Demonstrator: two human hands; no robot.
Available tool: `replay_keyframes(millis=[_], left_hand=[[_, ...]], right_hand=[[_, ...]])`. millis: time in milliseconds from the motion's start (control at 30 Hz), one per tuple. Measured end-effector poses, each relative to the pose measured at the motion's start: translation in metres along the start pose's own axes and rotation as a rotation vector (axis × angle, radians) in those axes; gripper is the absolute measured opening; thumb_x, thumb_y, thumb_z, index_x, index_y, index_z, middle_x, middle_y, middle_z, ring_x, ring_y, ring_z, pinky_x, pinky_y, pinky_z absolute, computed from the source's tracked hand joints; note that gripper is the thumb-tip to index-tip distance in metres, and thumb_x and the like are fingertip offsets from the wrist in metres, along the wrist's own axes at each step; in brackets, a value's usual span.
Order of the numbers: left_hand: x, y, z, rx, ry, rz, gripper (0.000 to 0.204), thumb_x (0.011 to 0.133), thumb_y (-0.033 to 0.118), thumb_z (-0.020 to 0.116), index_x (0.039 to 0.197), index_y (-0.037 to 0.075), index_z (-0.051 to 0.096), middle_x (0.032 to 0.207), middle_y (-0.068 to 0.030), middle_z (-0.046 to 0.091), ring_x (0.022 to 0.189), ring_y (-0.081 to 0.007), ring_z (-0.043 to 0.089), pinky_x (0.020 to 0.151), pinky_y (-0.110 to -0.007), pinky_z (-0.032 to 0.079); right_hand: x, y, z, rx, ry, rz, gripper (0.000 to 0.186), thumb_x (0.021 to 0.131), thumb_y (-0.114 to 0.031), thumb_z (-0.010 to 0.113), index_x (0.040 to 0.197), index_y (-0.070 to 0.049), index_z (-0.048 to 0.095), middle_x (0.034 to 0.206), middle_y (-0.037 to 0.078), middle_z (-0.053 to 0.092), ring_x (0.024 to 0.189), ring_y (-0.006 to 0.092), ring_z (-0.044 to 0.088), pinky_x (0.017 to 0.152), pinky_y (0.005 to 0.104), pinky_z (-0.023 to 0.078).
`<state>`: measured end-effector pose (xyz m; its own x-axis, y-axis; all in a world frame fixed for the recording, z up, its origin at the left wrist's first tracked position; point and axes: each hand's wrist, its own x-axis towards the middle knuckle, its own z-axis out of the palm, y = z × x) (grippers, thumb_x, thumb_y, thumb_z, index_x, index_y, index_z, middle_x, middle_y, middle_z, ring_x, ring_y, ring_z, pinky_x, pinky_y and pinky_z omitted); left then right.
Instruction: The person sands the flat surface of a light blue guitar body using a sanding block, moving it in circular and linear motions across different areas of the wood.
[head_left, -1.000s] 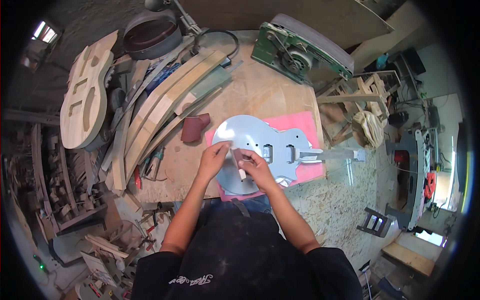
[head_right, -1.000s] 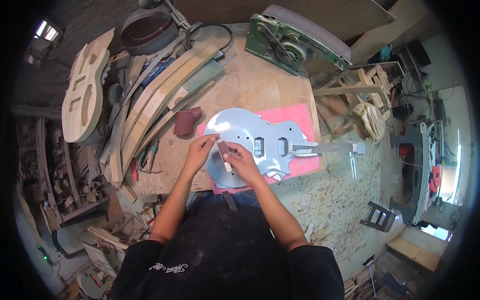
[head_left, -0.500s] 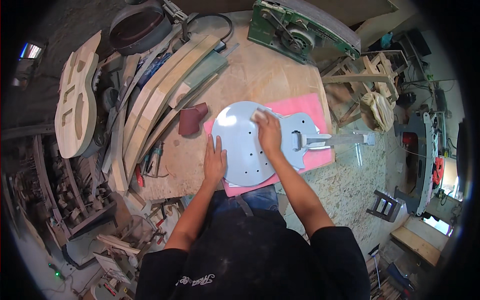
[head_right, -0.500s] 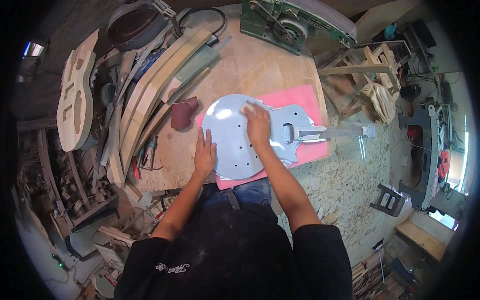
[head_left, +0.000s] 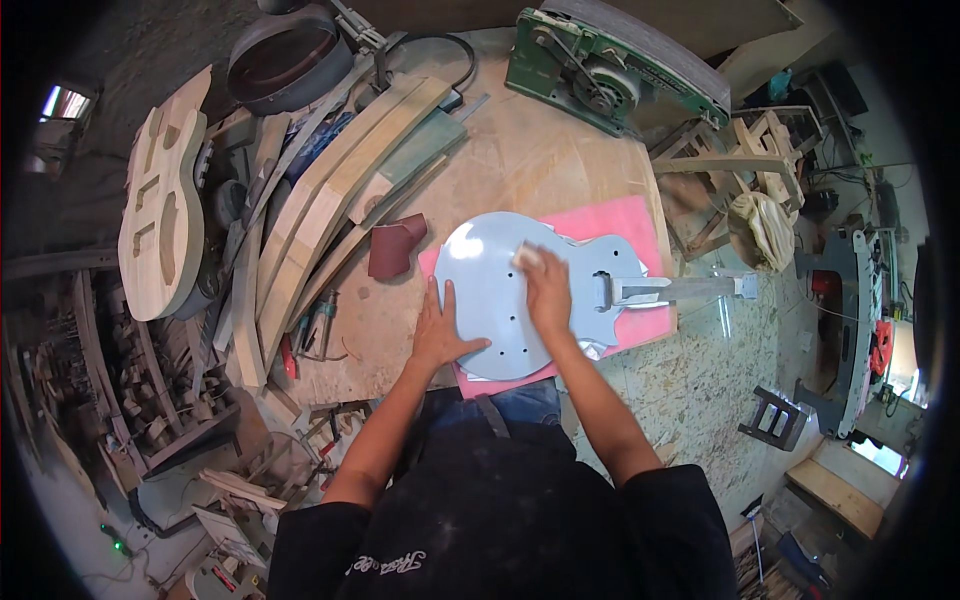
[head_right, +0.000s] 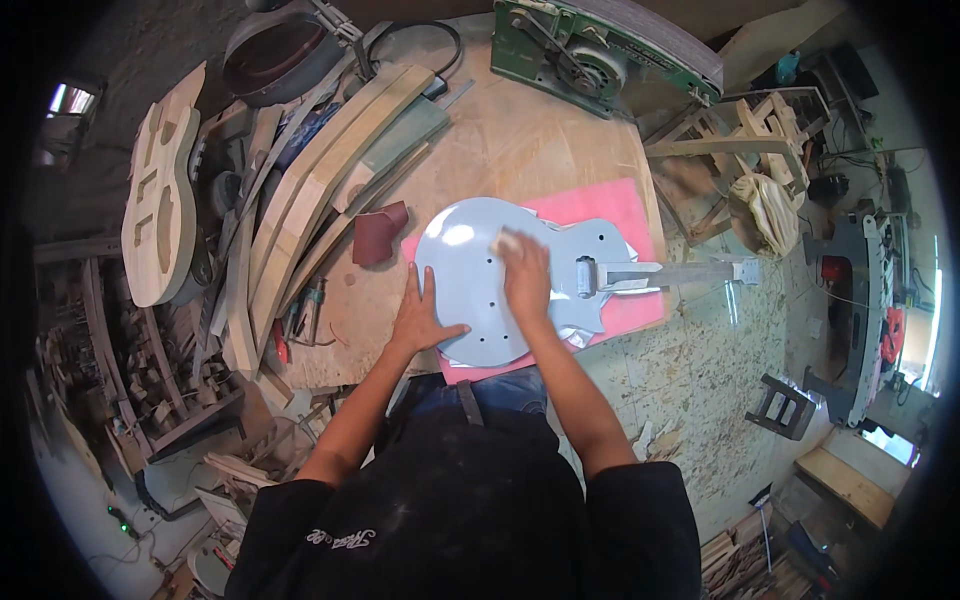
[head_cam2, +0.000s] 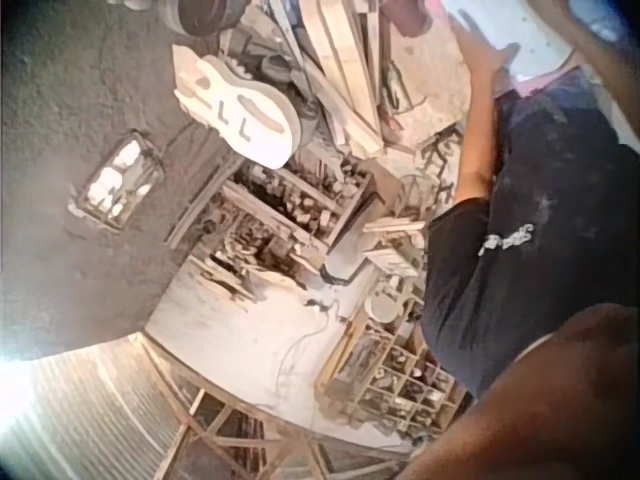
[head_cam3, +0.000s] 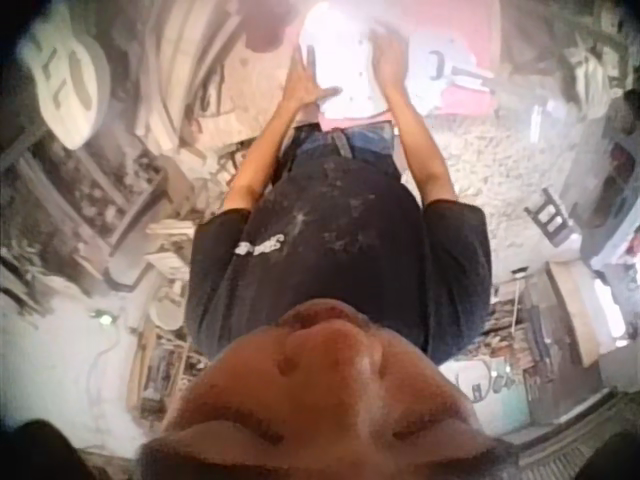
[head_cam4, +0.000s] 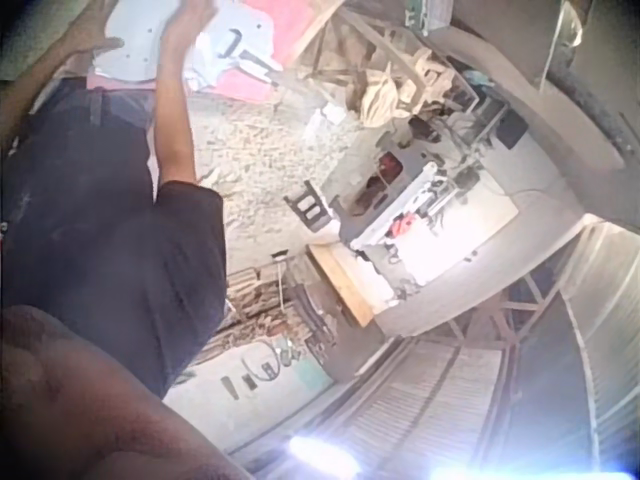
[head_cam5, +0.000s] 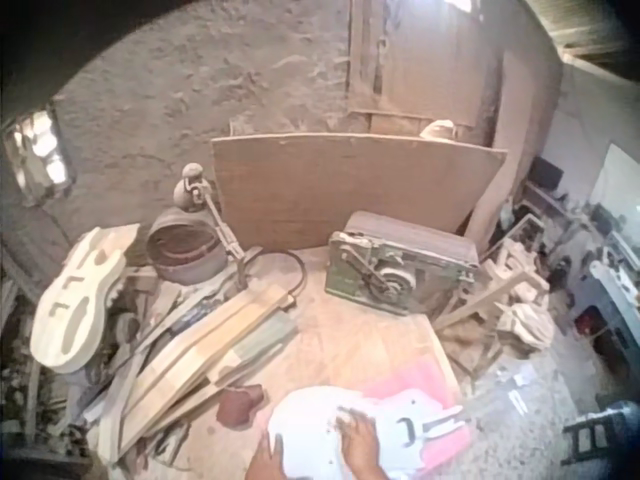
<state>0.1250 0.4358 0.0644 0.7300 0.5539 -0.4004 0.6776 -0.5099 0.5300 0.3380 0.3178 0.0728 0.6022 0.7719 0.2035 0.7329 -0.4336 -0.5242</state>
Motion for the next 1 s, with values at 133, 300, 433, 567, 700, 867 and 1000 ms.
replay_keyframes(millis=[133,300,433,567,700,867,1000], left_hand=[[-0.004,0.001,-0.007,0.026,-0.076,-0.085,0.163,0.051,0.071,0.093,0.169,0.005,0.002,0.172,-0.0334,0.0,0.16,-0.049,0.011,0.127,-0.055,0.023],[0.0,0.009,-0.015,0.083,-0.149,-0.103,0.173,0.042,0.069,0.097,0.169,0.006,-0.002,0.172,-0.0332,-0.005,0.161,-0.0466,0.008,0.127,-0.056,0.024],[0.001,0.008,-0.009,0.056,-0.133,-0.064,0.174,0.041,0.069,0.097,0.169,0.006,-0.003,0.172,-0.0325,-0.007,0.161,-0.0462,0.008,0.127,-0.056,0.025],[0.002,0.005,-0.012,0.059,-0.124,-0.08,0.175,0.041,0.069,0.097,0.169,0.005,-0.004,0.172,-0.0323,-0.007,0.161,-0.0459,0.007,0.127,-0.056,0.025],[-0.001,0.008,-0.017,0.085,-0.156,-0.127,0.175,0.041,0.07,0.097,0.168,0.004,-0.004,0.172,-0.0324,-0.008,0.161,-0.0459,0.007,0.127,-0.055,0.025],[0.003,0.007,-0.007,0.07,-0.141,-0.075,0.175,0.041,0.07,0.097,0.168,0.004,-0.003,0.172,-0.0326,-0.007,0.161,-0.0458,0.007,0.126,-0.055,0.026],[0.002,0.007,-0.009,0.083,-0.142,-0.088,0.175,0.041,0.07,0.097,0.168,0.003,-0.002,0.172,-0.0332,-0.006,0.161,-0.0459,0.008,0.126,-0.054,0.027]], right_hand=[[-0.115,-0.031,-0.007,0.136,-0.142,-0.067,0.03,0.089,-0.004,0.069,0.118,-0.011,0.075,0.139,0.02,0.063,0.13,0.0431,0.057,0.114,0.0597,0.041],[-0.062,-0.006,-0.005,0.053,-0.12,-0.087,0.033,0.088,-0.003,0.069,0.119,-0.012,0.076,0.139,0.019,0.063,0.129,0.0427,0.058,0.115,0.0554,0.041],[0.016,0.012,-0.001,0.038,0.022,0.021,0.032,0.088,-0.003,0.068,0.119,-0.01,0.075,0.137,0.02,0.063,0.124,0.0443,0.058,0.109,0.0492,0.046],[-0.071,-0.007,-0.007,0.079,-0.08,-0.02,0.035,0.087,-0.003,0.068,0.12,-0.011,0.077,0.138,0.018,0.063,0.131,0.0401,0.057,0.116,0.0578,0.04],[-0.105,-0.018,-0.027,0.151,-0.135,-0.075,0.034,0.087,-0.004,0.069,0.119,-0.012,0.077,0.138,0.017,0.063,0.13,0.039,0.058,0.115,0.0571,0.041],[0.004,0.012,-0.004,0.056,0.013,0.012,0.032,0.088,-0.005,0.069,0.118,-0.012,0.077,0.138,0.017,0.063,0.132,0.0388,0.056,0.116,0.0568,0.04],[-0.018,0.008,-0.002,0.085,-0.012,0.059,0.033,0.087,-0.005,0.069,0.119,-0.012,0.078,0.138,0.017,0.063,0.131,0.0399,0.055,0.116,0.0568,0.04]])
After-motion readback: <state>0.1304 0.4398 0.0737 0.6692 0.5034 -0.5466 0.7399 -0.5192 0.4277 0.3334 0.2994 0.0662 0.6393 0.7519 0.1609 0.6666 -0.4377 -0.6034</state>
